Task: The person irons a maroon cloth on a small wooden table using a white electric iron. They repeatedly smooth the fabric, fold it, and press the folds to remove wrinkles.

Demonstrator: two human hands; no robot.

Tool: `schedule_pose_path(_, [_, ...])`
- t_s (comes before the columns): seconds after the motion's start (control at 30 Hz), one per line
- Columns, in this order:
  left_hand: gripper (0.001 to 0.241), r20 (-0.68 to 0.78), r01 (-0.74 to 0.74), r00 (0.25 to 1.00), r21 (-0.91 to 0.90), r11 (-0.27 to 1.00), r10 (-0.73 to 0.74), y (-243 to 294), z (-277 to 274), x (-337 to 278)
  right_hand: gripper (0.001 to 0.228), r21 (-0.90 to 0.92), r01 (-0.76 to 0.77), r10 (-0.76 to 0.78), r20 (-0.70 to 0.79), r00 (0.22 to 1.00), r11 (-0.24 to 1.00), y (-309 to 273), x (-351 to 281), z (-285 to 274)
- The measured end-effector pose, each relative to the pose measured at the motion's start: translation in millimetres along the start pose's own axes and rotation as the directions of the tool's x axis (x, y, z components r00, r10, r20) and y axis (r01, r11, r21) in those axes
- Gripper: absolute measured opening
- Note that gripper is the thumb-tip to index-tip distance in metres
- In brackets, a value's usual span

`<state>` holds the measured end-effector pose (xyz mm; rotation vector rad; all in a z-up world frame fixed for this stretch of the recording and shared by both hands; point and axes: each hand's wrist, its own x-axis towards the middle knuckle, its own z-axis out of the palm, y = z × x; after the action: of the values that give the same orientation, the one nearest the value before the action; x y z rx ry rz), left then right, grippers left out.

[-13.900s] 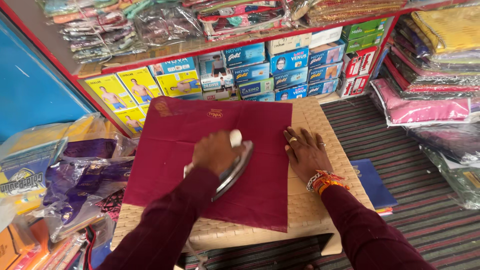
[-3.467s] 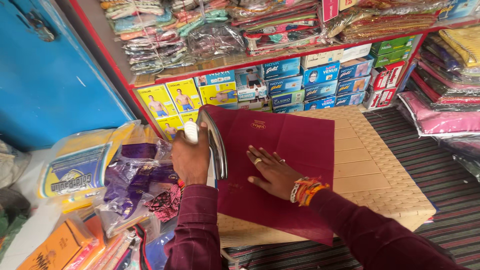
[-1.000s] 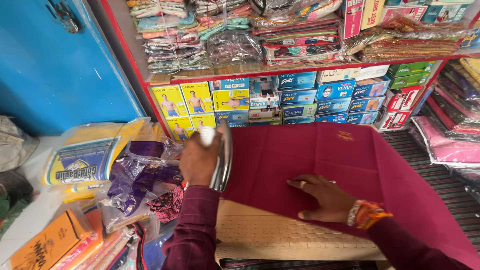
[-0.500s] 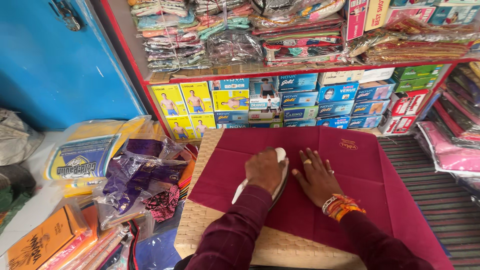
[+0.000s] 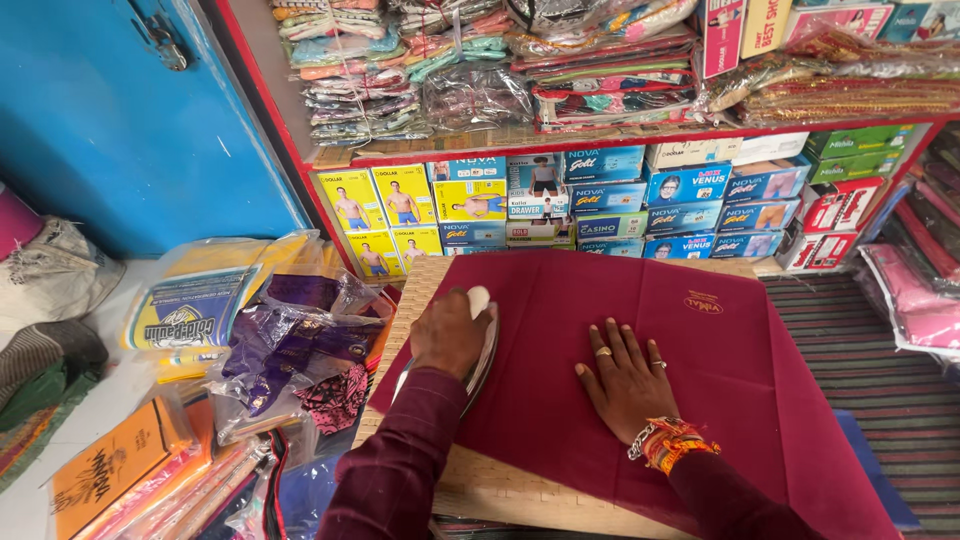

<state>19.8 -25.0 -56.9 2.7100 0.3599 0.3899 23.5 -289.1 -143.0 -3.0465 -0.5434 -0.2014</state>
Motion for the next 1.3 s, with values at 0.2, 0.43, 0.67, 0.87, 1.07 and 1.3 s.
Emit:
schedule_pose_path(0.2, [0.048, -0.028, -0.093, 0.995, -0.07, 0.993, 0.091, 55.3, -3.3, -14.1, 0.072, 0.018, 0.032, -0.033, 0.056, 0.998, 0.999, -12.1, -30.3, -13.3])
schedule_pose_path(0.43, [0.045, 0.13, -0.159, 0.978, -0.048, 0.986, 0.164, 95.6, 36.5, -18.4, 0.068, 0.117, -0.049, 0.045, 0.034, 0.998, 0.992, -2.6, -17.3, -23.2])
schedule_pose_path(0.67, [0.039, 0.1, -0.127, 0.989, 0.149, 0.981, 0.112, 60.5, 53.9, 27.6, 0.066, 0.092, -0.053, 0.059, -0.063, 0.996, 0.994, 10.9, 15.6, 9.5])
schedule_pose_path(0.87, [0.051, 0.023, -0.025, 0.999, 0.031, 0.999, 0.024, 12.4, 37.4, 44.1, 0.066, 0.02, -0.059, 0.06, -0.088, 0.994, 0.998, 11.0, 17.0, 12.9])
schedule_pose_path(1.07, [0.048, 0.172, -0.065, 0.983, -0.044, 0.997, 0.071, 50.9, 55.5, 18.8, 0.067, 0.025, -0.071, 0.073, -0.101, 0.992, 0.997, 6.0, 14.8, 8.1])
schedule_pose_path(1.3, [0.053, 0.152, -0.032, 0.988, 0.077, 0.997, 0.02, 42.3, 71.7, 95.8, 0.064, 0.068, -0.068, 0.076, -0.133, 0.988, 0.995, 2.4, 11.7, 3.7])
